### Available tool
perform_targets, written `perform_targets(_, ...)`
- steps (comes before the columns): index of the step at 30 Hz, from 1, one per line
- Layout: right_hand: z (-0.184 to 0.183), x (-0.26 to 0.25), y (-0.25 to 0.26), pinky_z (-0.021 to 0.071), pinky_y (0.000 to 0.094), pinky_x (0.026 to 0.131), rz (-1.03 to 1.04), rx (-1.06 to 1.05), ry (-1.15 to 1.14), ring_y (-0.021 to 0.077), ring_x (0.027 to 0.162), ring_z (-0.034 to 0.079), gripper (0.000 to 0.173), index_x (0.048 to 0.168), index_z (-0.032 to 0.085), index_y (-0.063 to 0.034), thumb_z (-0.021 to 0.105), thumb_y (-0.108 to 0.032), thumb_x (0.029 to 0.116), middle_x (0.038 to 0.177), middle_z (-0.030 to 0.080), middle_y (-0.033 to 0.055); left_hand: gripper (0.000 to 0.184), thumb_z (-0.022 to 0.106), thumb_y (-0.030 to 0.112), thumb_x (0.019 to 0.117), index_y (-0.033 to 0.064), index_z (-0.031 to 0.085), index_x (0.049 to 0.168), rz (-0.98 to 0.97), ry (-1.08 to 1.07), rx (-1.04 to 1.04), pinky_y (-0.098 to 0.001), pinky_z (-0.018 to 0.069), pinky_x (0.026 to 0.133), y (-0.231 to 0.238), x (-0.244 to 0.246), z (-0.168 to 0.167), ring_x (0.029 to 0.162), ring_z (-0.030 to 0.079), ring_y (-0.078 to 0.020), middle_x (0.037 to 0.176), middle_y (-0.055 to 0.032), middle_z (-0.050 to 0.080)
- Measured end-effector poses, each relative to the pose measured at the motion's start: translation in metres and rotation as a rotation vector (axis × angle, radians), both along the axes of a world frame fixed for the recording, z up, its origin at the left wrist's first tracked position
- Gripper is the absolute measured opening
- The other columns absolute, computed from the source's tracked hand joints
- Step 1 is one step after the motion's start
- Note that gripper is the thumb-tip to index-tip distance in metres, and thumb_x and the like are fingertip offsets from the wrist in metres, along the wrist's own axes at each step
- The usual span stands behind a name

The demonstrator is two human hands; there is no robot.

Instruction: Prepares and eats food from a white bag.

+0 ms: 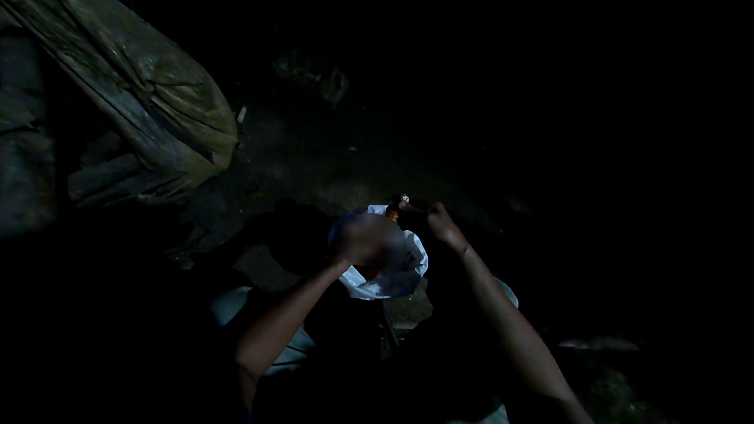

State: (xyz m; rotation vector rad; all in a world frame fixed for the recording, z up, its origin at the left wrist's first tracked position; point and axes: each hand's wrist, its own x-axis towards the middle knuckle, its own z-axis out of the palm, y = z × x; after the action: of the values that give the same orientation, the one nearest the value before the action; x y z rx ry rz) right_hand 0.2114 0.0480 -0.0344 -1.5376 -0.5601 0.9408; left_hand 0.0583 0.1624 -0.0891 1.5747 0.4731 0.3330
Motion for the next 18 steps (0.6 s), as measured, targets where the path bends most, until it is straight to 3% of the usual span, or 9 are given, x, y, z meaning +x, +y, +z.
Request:
perform_targets(3, -0.0019, -0.0038, 0.0002, 0.06, 0.028, 0.071, 0.031, 0.024, 0.014, 0.0103, 0.077, 0.067, 0.019, 0.119, 0.06, 0.0011, 0.052, -0.009, 0.1055, 0.095, 0.069, 0.0054, 0.032, 0.07, 0.014, 0.0971, -0.0028, 0.068, 0.124, 0.054, -0.035, 0.117, -0.0367, 0.0589, 0.085, -0.0041, -0.0008, 0.0025, 0.089, 0.07, -0.0173, 0.108, -0.0148, 0.072)
perform_targets(6, -0.001, -0.0082, 0.001, 0.0603, 0.0278, 0.073, 0.034, 0.013, 0.013, 0.0102, 0.077, 0.068, 0.018, 0.118, 0.06, 0.0002, 0.052, -0.009, 0.1055, 0.095, 0.069, 0.0047, 0.026, 0.069, 0.01, 0.0974, -0.0051, 0.071, 0.118, 0.119, -0.075, 0.17, -0.0348, 0.0601, 0.082, -0.0069, -0.0005, -0.0002, 0.081, 0.071, -0.0168, 0.101, -0.0164, 0.074)
perform_targets(12, -0.0057, -0.0083, 0.002, 0.0611, 0.0282, 0.074, 0.033, 0.043, 0.014, 0.0104, 0.077, 0.069, 0.016, 0.117, 0.06, 0.0, 0.052, -0.009, 0.1054, 0.095, 0.069, 0.0042, 0.025, 0.062, 0.006, 0.1011, -0.0086, 0.07, 0.119, 0.116, -0.099, 0.204, -0.0326, 0.0593, 0.081, -0.0056, -0.0011, -0.0041, 0.081, 0.071, -0.0172, 0.095, -0.0184, 0.073)
perform_targets(18, 0.0029, -0.0067, -0.0012, 0.0602, 0.0264, 0.072, 0.046, 0.024, 0.031, 0.0091, 0.074, 0.068, 0.019, 0.117, 0.06, -0.0005, 0.045, -0.008, 0.1075, 0.091, 0.069, 0.0026, 0.025, 0.06, 0.005, 0.1017, -0.0095, 0.068, 0.12, 0.079, -0.125, 0.141, -0.0302, 0.0602, 0.083, -0.0041, -0.0001, -0.0015, 0.084, 0.073, -0.0151, 0.101, -0.0177, 0.074)
